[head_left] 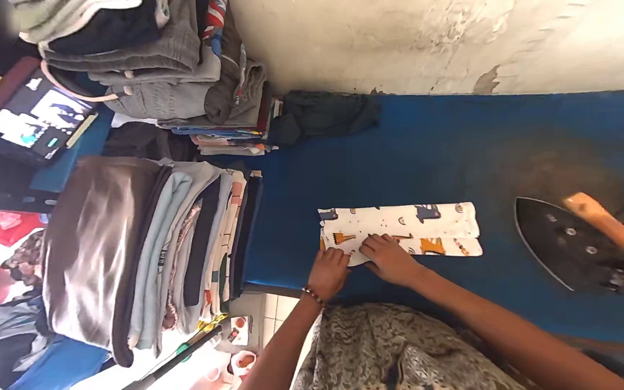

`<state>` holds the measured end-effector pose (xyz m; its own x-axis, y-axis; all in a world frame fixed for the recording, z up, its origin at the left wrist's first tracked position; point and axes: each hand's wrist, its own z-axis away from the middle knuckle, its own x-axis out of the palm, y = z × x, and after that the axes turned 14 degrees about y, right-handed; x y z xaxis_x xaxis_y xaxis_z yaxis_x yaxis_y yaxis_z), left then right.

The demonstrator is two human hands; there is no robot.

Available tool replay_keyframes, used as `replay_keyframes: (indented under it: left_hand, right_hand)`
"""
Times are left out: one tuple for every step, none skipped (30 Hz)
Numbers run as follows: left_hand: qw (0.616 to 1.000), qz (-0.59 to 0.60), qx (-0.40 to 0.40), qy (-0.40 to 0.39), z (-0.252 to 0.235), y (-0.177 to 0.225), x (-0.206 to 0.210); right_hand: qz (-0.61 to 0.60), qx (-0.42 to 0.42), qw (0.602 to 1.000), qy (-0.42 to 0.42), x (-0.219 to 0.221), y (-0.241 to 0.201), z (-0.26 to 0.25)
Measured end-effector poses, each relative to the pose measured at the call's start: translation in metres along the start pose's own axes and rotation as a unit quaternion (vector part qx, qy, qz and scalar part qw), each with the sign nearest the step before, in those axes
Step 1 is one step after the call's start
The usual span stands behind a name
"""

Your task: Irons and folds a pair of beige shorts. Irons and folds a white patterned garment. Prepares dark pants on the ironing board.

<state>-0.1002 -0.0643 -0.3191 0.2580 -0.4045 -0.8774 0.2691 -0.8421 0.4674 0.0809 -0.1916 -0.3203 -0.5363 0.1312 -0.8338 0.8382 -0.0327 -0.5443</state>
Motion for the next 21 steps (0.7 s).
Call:
replay_keyframes:
  left_hand:
    - [0.999, -0.004, -0.012, 0.031, 0.002, 0.002, 0.007]
    - [0.997, -0.007, -0.02, 0.07, 0.002, 0.003, 0.012]
    - [0.994, -0.01, -0.026, 0.103, 0.001, 0.005, 0.013]
    - [0.992, -0.008, -0.032, 0.123, 0.001, 0.007, 0.012]
    - [0.99, -0.007, -0.038, 0.136, 0.002, 0.009, 0.009]
    - [0.988, -0.01, -0.042, 0.148, 0.003, 0.009, 0.006]
    - [0.985, -0.02, -0.04, 0.166, 0.005, 0.008, 0.003]
    - [0.982, -0.035, -0.04, 0.182, 0.007, 0.007, 0.001]
    - [0.979, -0.052, -0.042, 0.191, 0.009, 0.008, -0.002]
    - [0.979, -0.071, -0.045, 0.188, 0.011, 0.009, -0.004]
    - [0.979, -0.091, -0.049, 0.175, 0.011, 0.012, -0.006]
    - [0.981, -0.113, -0.06, 0.149, 0.01, 0.016, -0.007]
    - [0.983, -0.129, -0.087, 0.096, 0.006, 0.021, -0.011]
    - [0.981, -0.14, -0.132, 0.006, -0.001, 0.027, -0.018]
    - [0.969, -0.143, -0.175, -0.101, -0.013, 0.033, -0.028]
    - [0.956, -0.135, -0.192, -0.174, -0.026, 0.037, -0.036]
    - [0.952, -0.114, -0.188, -0.213, -0.037, 0.037, -0.044]
    - [0.958, -0.071, -0.173, -0.218, -0.047, 0.034, -0.051]
    - [0.969, -0.002, -0.16, -0.188, -0.055, 0.027, -0.055]
    - [0.972, 0.095, -0.164, -0.137, -0.062, 0.017, -0.054]
    - [0.954, 0.21, -0.193, -0.088, -0.069, 0.005, -0.049]
  right_hand:
    - [-0.003, 0.01, 1.0, -0.003, 0.002, 0.002, -0.001]
    - [-0.009, 0.02, 1.0, 0.0, 0.003, 0.004, -0.002]
    - [-0.018, 0.031, 0.999, 0.003, 0.003, 0.005, -0.002]
    - [-0.028, 0.044, 0.999, 0.002, 0.003, 0.005, -0.002]
    - [-0.037, 0.054, 0.998, -0.001, 0.001, 0.005, -0.002]
    - [-0.043, 0.061, 0.997, -0.001, 0.001, 0.005, -0.002]
    - [-0.05, 0.07, 0.996, -0.002, -0.001, 0.005, -0.003]
    - [-0.054, 0.081, 0.995, -0.008, -0.003, 0.005, -0.004]
    - [-0.054, 0.087, 0.995, -0.012, -0.005, 0.004, -0.004]
    - [-0.052, 0.089, 0.995, -0.014, -0.006, 0.004, -0.004]
    - [-0.049, 0.092, 0.994, -0.018, -0.006, 0.003, -0.004]
    - [-0.045, 0.094, 0.994, -0.023, -0.006, 0.002, -0.003]
    - [-0.042, 0.094, 0.994, -0.026, -0.005, 0.002, -0.004]
    - [-0.037, 0.094, 0.994, -0.031, -0.005, 0.003, -0.005]
    - [-0.035, 0.098, 0.993, -0.046, -0.006, 0.002, -0.007]
    - [-0.038, 0.104, 0.992, -0.068, -0.011, 0.001, -0.011]
    - [-0.047, 0.11, 0.989, -0.084, -0.018, -0.001, -0.016]
    - [-0.067, 0.118, 0.987, -0.084, -0.025, -0.002, -0.022]
    - [-0.103, 0.137, 0.983, -0.066, -0.032, -0.001, -0.029]
    - [-0.157, 0.181, 0.97, -0.038, -0.039, 0.001, -0.036]
    - [-0.22, 0.244, 0.944, -0.001, -0.045, 0.004, -0.043]
